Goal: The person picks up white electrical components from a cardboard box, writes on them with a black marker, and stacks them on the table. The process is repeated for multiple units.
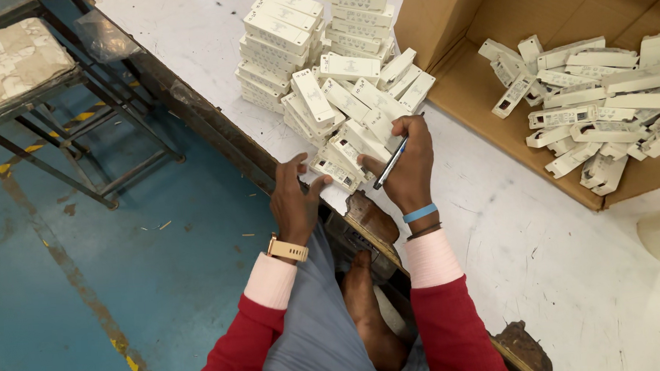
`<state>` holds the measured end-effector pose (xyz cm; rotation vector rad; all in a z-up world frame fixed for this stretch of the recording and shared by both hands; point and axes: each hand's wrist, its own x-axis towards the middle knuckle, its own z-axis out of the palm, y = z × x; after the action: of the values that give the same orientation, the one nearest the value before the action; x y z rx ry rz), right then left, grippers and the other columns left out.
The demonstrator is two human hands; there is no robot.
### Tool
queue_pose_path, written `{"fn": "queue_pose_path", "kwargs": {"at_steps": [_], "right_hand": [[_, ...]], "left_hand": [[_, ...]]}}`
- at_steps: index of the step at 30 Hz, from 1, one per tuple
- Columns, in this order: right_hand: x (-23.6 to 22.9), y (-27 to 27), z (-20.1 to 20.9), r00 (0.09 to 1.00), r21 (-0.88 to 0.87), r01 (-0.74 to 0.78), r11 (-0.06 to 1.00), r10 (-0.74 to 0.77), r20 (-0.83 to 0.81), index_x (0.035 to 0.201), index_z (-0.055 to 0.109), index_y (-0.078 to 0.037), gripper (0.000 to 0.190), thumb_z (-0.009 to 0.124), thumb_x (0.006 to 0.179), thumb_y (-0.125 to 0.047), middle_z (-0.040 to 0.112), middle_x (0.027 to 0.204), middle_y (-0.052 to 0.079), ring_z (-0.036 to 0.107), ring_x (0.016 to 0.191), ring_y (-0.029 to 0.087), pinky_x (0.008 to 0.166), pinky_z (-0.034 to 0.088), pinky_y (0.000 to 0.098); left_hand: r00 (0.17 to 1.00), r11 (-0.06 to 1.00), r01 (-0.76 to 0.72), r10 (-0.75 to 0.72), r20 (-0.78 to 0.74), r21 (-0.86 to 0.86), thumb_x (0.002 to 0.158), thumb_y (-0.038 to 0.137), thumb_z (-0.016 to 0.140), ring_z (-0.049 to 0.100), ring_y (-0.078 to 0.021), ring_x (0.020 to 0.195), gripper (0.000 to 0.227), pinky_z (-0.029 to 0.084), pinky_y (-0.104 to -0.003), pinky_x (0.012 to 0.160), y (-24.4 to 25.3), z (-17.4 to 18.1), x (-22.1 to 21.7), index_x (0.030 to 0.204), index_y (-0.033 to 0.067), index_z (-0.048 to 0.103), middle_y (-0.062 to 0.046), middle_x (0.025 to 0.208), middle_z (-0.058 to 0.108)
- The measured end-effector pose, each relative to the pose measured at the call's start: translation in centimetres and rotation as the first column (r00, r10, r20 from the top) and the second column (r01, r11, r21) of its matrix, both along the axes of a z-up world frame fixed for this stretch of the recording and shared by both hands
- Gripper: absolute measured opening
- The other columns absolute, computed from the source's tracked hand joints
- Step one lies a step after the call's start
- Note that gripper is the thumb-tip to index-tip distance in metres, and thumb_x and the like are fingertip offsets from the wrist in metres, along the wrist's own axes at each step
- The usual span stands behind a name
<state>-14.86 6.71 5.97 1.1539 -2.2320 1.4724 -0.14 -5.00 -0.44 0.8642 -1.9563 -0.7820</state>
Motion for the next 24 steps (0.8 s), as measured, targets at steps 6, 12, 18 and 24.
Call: {"fn": "queue_pose_path", "kwargs": {"at_steps": [6, 12, 18, 24], "right_hand": [[1.2, 0.1, -0.3, 0.991, -0.177, -0.045, 0.983, 0.022, -0.132, 0.108, 0.046, -0.007, 0.065, 0.098, 0.070, -0.015, 0.056, 0.112, 0.011, 0.060, 0.104, 0.026, 0.092, 0.053, 0.0377], [4.1, 0.7, -0.6, 0.972, -0.260, -0.222, 0.940, 0.195, -0.128, 0.105, 0.045, -0.011, 0.053, 0.091, 0.081, -0.013, 0.051, 0.123, 0.013, 0.060, 0.116, 0.026, 0.090, 0.061, 0.0330], [4.8, 1.4, -1.4, 0.867, 0.033, -0.296, 0.955, 0.283, -0.410, 0.097, 0.047, -0.008, 0.065, 0.095, 0.058, -0.029, 0.060, 0.114, 0.014, 0.057, 0.099, 0.030, 0.083, 0.043, 0.0437], [4.4, 0.8, -2.6, 0.893, 0.088, -0.278, 0.956, 0.291, -0.343, 0.099, 0.049, -0.009, 0.040, 0.083, 0.078, -0.002, 0.067, 0.107, 0.009, 0.058, 0.097, 0.027, 0.092, 0.047, 0.0386]], "left_hand": [[0.979, 0.929, 0.180, -0.138, -0.148, 0.324, 0.090, 0.029, 0.080, 0.070, -0.0155, 0.081, 0.030, 0.054, -0.030, 0.070, 1.6, -0.4, 0.9, 0.110, 0.0077, 0.077, -0.005, 0.094, 0.076], [0.777, 0.600, 0.595, -0.257, -0.575, 0.535, 0.098, 0.031, 0.071, 0.068, -0.0070, 0.078, 0.033, 0.054, -0.021, 0.075, 1.5, 0.1, 1.0, 0.112, 0.0017, 0.075, -0.004, 0.089, 0.076], [0.823, 0.426, 0.539, -0.083, -0.562, 0.727, 0.090, 0.021, 0.073, 0.046, -0.0012, 0.052, 0.032, 0.031, -0.018, 0.045, 0.9, 0.2, 1.6, 0.113, -0.0017, 0.076, -0.003, 0.076, 0.070], [0.811, 0.530, 0.564, -0.209, -0.547, 0.633, 0.091, 0.019, 0.072, 0.068, -0.0038, 0.070, 0.030, 0.051, -0.018, 0.059, 0.8, -0.6, 0.3, 0.110, -0.0038, 0.071, -0.006, 0.088, 0.078]]}}
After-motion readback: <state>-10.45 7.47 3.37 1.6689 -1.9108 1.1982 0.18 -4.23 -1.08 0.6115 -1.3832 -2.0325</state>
